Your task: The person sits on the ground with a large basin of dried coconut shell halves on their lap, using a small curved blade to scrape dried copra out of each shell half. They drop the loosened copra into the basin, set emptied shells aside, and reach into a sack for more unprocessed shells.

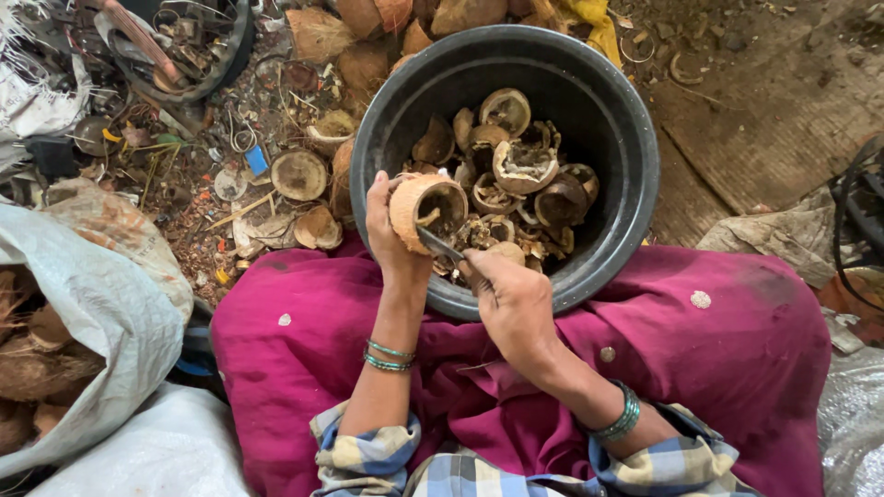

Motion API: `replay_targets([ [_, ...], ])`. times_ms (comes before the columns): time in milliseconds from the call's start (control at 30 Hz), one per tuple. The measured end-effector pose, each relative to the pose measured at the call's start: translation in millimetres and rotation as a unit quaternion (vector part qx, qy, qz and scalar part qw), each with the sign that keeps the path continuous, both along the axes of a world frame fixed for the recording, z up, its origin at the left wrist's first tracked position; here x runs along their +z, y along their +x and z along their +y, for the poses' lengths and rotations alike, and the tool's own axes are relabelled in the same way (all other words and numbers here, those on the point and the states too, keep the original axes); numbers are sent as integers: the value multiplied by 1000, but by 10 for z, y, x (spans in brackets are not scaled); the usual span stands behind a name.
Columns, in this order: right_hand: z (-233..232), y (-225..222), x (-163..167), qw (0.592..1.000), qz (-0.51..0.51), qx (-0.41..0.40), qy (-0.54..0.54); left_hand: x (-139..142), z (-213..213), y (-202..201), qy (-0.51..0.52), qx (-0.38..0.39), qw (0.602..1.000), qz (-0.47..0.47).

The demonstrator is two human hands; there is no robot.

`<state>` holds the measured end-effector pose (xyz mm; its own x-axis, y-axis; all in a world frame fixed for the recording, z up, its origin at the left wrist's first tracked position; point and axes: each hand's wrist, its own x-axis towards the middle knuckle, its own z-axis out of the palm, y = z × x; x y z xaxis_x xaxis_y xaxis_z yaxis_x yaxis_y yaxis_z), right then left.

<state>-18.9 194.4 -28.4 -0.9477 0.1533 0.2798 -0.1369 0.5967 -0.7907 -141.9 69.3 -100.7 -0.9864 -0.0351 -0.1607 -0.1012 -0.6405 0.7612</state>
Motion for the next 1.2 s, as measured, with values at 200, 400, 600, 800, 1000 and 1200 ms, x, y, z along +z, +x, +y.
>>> replay_targets([
  [200, 12, -107, -220, 967, -123, 9, -225, 63, 26, 25, -217, 80, 969, 93],
  [400, 80, -137, -292, 935, -165, 15, -314, 96, 42, 4, -15, 21, 999, 24],
  [600, 376, -80, -24, 996, 3, 60, 63, 98, -90, -120, 139, -151, 977, -59],
  [800, 497, -93, 204, 966, 62, 150, 203, -72, -106, -139, 144, -219, 960, -95],
  [1000, 222, 10, 142, 962, 84, 98, 241, -168, -106, -116, 180, -127, 967, -128],
  [1200, 154, -12, 18, 989, 9, 56, 138, 20, -92, -46, 179, -70, 973, -129],
])
